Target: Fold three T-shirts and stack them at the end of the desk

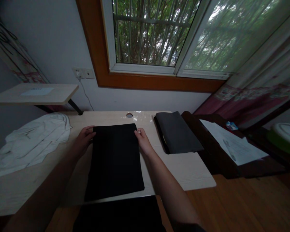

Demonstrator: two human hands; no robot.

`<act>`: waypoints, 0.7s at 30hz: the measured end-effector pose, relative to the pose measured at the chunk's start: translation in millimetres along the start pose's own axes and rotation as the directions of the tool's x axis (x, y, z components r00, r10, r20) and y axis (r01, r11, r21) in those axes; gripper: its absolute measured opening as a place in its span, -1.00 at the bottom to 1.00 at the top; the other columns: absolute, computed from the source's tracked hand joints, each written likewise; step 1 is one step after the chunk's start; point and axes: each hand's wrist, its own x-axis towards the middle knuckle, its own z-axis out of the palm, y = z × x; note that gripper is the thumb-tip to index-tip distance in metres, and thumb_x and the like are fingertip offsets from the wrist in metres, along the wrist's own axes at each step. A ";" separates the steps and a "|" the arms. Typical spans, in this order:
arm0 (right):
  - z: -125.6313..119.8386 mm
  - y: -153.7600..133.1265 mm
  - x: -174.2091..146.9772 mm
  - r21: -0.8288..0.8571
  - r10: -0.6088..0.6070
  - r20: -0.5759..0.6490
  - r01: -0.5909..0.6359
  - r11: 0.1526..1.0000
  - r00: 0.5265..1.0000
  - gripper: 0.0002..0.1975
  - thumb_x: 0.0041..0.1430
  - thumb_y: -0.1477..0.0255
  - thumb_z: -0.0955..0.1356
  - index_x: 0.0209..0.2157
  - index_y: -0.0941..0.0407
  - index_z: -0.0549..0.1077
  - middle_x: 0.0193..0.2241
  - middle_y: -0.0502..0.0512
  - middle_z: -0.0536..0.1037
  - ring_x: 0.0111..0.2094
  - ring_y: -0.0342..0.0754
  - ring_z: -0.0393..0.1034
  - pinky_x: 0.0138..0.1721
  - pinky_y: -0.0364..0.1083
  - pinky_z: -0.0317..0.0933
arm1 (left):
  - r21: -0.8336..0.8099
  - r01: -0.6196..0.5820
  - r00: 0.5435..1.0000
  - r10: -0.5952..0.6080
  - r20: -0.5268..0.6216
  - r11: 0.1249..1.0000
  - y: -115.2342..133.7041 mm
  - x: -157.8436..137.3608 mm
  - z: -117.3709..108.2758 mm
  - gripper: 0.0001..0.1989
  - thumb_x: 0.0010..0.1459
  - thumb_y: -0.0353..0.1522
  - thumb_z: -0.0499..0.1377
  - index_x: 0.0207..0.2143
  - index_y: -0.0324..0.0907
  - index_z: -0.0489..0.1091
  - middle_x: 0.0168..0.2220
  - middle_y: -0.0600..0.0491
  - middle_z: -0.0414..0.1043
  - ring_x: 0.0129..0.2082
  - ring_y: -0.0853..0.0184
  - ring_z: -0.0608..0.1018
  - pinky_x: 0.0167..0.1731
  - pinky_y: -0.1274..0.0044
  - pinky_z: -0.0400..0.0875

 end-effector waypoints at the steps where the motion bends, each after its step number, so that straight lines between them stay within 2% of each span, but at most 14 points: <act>1: 0.7 3.8 6.7 -0.033 0.001 -0.006 -0.001 0.999 1.000 -0.57 0.06 0.01 0.42 -0.24 0.01 0.29 -0.50 -0.12 0.43 -0.50 -0.11 0.31 -0.46 -0.16 0.19 | 0.027 0.015 1.000 -0.015 -0.019 1.000 -5.5 7.0 1.9 -0.41 0.01 -0.17 0.32 0.09 -0.08 0.31 -0.23 0.09 0.38 -0.27 0.33 0.50 -0.33 0.52 0.38; 4: 0.6 15.3 20.7 -0.124 0.001 -0.003 -0.001 0.992 1.000 -0.58 0.05 0.12 0.44 -0.13 0.01 0.32 -0.50 -0.14 0.45 -0.50 -0.10 0.34 -0.47 -0.17 0.20 | 0.144 0.040 0.999 -0.037 -0.026 0.989 -23.3 22.7 5.5 -0.37 -0.09 -0.19 0.35 0.06 -0.13 0.31 -0.24 0.06 0.43 -0.27 0.28 0.54 -0.26 0.43 0.42; 8: 0.0 17.5 22.6 -0.183 -0.053 0.053 0.062 0.981 0.997 -0.51 0.06 0.23 0.43 0.04 -0.03 0.34 -0.43 -0.12 0.50 -0.44 -0.09 0.38 -0.41 -0.15 0.24 | 0.238 -0.020 1.000 0.023 -0.008 0.971 -30.8 26.6 5.1 -0.35 -0.13 -0.24 0.37 0.05 -0.15 0.34 -0.29 0.07 0.46 -0.30 0.25 0.55 -0.24 0.40 0.41; 12: 3.0 5.4 21.2 -0.201 -0.194 0.086 0.207 0.957 0.977 -0.65 0.15 0.21 0.38 -0.05 0.02 0.49 -0.33 -0.03 0.54 -0.31 -0.06 0.41 -0.27 -0.12 0.29 | 0.106 -0.084 0.996 0.083 0.020 0.991 -18.8 24.0 4.9 -0.34 -0.03 -0.20 0.37 0.13 -0.12 0.33 -0.32 0.12 0.44 -0.33 0.30 0.55 -0.31 0.47 0.41; 15: 4.8 2.4 29.3 -0.198 -0.244 0.075 0.254 0.947 0.967 -0.69 0.20 0.22 0.34 -0.10 0.05 0.55 -0.21 0.04 0.57 -0.20 -0.02 0.43 -0.15 -0.08 0.30 | 0.019 -0.081 0.994 0.082 -0.070 0.997 -15.6 30.8 5.2 -0.35 0.01 -0.20 0.34 0.16 -0.11 0.29 -0.28 0.10 0.44 -0.34 0.34 0.55 -0.34 0.51 0.41; 18: 4.4 12.2 41.0 -0.248 -0.176 0.077 0.190 0.950 0.981 -0.66 0.16 0.28 0.35 -0.04 0.05 0.53 -0.11 0.08 0.58 -0.13 -0.01 0.44 -0.06 -0.03 0.31 | 0.144 -0.043 0.989 0.062 -0.135 0.989 -25.0 41.6 4.6 -0.33 0.03 -0.25 0.31 0.19 -0.16 0.23 -0.18 0.03 0.45 -0.34 0.35 0.55 -0.30 0.46 0.44; 21: 1.5 25.7 45.5 -0.314 -0.108 0.088 0.130 0.940 0.990 -0.55 0.12 0.36 0.37 0.07 0.03 0.45 -0.03 0.11 0.56 -0.13 -0.02 0.47 -0.05 0.00 0.34 | 0.355 -0.064 0.991 0.102 -0.089 0.933 -37.8 43.1 4.0 -0.31 0.05 -0.30 0.29 0.22 -0.22 0.20 -0.05 -0.11 0.43 -0.25 0.27 0.57 -0.18 0.33 0.50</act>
